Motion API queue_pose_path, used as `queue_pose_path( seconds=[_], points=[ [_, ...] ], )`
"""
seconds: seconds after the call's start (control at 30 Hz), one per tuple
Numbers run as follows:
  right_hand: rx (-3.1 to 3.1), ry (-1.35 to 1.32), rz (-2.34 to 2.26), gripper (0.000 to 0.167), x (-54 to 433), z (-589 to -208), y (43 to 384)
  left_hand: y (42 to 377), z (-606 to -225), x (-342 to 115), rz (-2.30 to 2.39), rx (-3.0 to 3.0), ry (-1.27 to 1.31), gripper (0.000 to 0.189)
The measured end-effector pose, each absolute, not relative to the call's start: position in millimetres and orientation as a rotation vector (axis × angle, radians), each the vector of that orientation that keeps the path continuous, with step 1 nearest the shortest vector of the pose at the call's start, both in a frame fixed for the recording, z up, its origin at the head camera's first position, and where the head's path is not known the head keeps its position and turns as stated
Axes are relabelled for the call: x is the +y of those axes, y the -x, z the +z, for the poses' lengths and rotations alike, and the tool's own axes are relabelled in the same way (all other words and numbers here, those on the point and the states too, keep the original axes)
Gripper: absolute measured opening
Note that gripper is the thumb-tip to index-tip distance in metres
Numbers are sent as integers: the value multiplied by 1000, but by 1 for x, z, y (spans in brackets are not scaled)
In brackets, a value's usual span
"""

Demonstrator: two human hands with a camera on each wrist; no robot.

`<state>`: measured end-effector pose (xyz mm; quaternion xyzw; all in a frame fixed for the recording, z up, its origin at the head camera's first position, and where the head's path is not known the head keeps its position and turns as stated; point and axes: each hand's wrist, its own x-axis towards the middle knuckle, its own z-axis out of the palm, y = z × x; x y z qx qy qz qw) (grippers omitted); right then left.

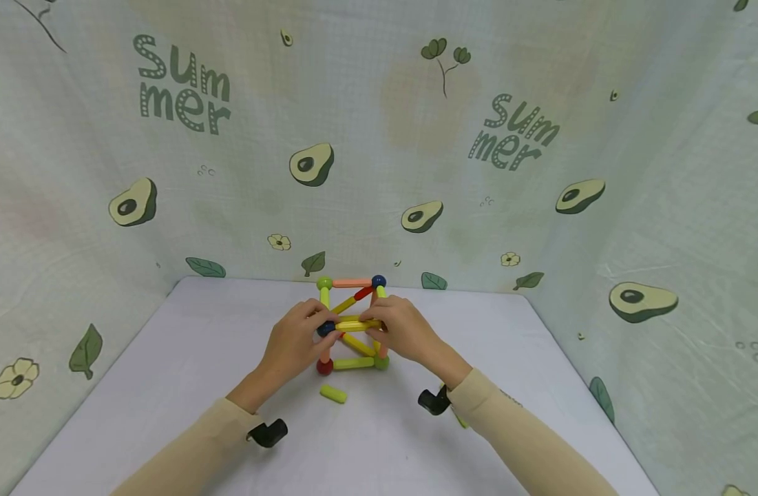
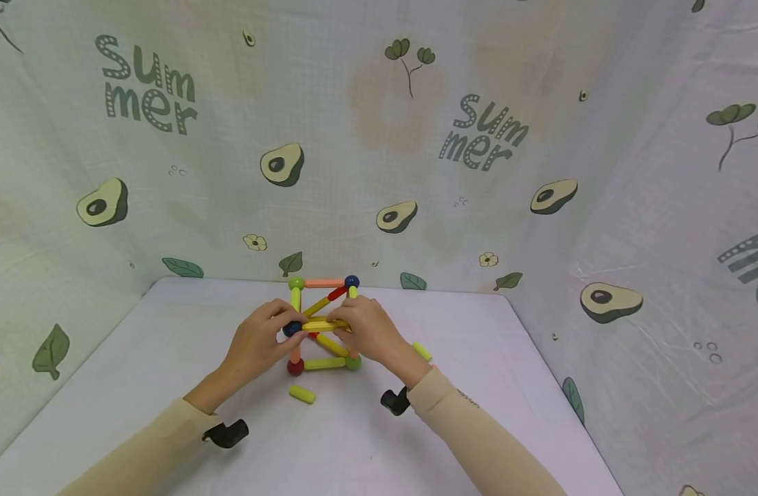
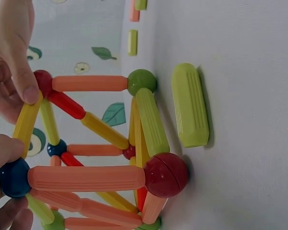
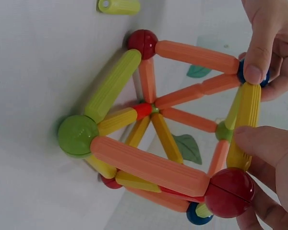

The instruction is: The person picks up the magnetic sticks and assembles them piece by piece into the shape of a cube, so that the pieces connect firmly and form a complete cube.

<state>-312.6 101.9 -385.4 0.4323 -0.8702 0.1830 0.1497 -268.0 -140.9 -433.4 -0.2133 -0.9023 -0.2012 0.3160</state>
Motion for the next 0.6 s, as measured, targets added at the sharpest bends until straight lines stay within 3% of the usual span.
queue_pose_path(
  seconds=[0.6],
  points=[
    [-2403,-1245,557,20,121,-387,285,271,-434,-149,-563,-2384,652,37]
  ],
)
